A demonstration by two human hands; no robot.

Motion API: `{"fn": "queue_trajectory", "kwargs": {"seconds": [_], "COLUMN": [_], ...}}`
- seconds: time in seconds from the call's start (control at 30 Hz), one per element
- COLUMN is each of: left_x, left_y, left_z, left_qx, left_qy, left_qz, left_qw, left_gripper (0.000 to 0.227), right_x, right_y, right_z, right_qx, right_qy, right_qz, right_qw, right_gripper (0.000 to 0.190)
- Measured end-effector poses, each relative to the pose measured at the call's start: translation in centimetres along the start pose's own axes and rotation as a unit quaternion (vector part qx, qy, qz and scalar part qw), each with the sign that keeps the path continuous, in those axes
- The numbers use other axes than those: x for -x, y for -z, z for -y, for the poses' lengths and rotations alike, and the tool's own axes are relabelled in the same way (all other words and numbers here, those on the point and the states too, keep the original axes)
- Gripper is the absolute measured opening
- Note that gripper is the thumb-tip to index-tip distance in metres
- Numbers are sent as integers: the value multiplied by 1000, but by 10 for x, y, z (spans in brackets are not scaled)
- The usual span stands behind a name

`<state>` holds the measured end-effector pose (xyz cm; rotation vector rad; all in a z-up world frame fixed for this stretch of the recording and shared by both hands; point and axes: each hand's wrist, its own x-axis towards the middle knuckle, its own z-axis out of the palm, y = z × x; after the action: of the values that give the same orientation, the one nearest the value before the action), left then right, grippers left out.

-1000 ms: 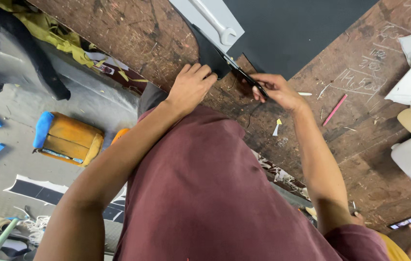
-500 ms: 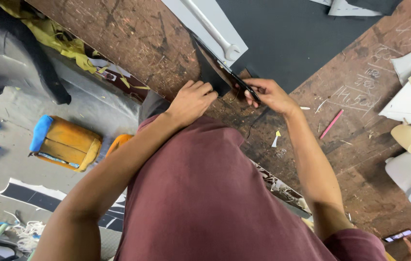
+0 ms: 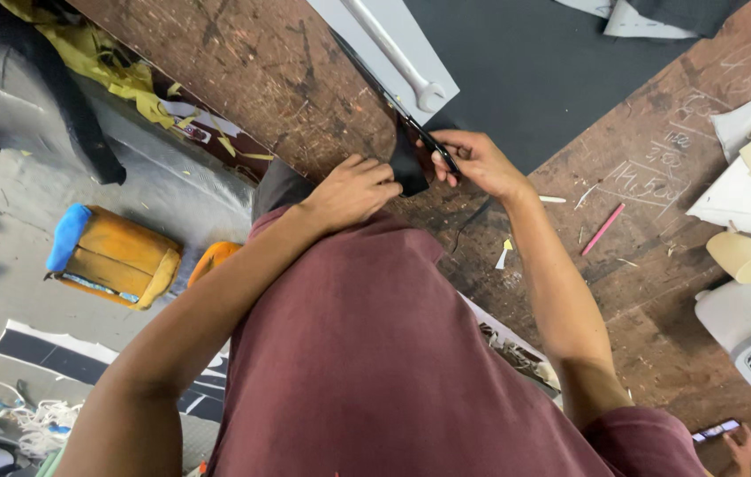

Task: The person places a paper template onto black fabric, secures it with wrenches used as weights, and cuts the fabric along the template's edge using shears.

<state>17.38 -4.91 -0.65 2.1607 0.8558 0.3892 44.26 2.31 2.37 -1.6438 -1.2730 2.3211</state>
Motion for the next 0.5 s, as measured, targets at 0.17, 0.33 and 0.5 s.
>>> {"fn": "queue_trajectory", "kwargs": {"seconds": [0.17, 0.33, 0.5], "left_x": [6, 53, 157], "left_y": [10, 48, 121], "left_z": [4, 38, 135], "left_qx": [25, 104, 49], "left_qy": [31, 259, 388], "left_qz": [-60, -169, -395], "left_qw": [997, 945, 831], "left_gripper": [16, 23, 29], "right_x": [-3, 16, 29], "right_y": [4, 3, -11], "right_z": [1, -7, -4], "right_qx": [-18, -10, -9], "right_qy": [0, -37, -10], "right_qz": [0, -26, -10], "right_qw": [1000, 999, 1000], "right_gripper": [32, 43, 37]}}
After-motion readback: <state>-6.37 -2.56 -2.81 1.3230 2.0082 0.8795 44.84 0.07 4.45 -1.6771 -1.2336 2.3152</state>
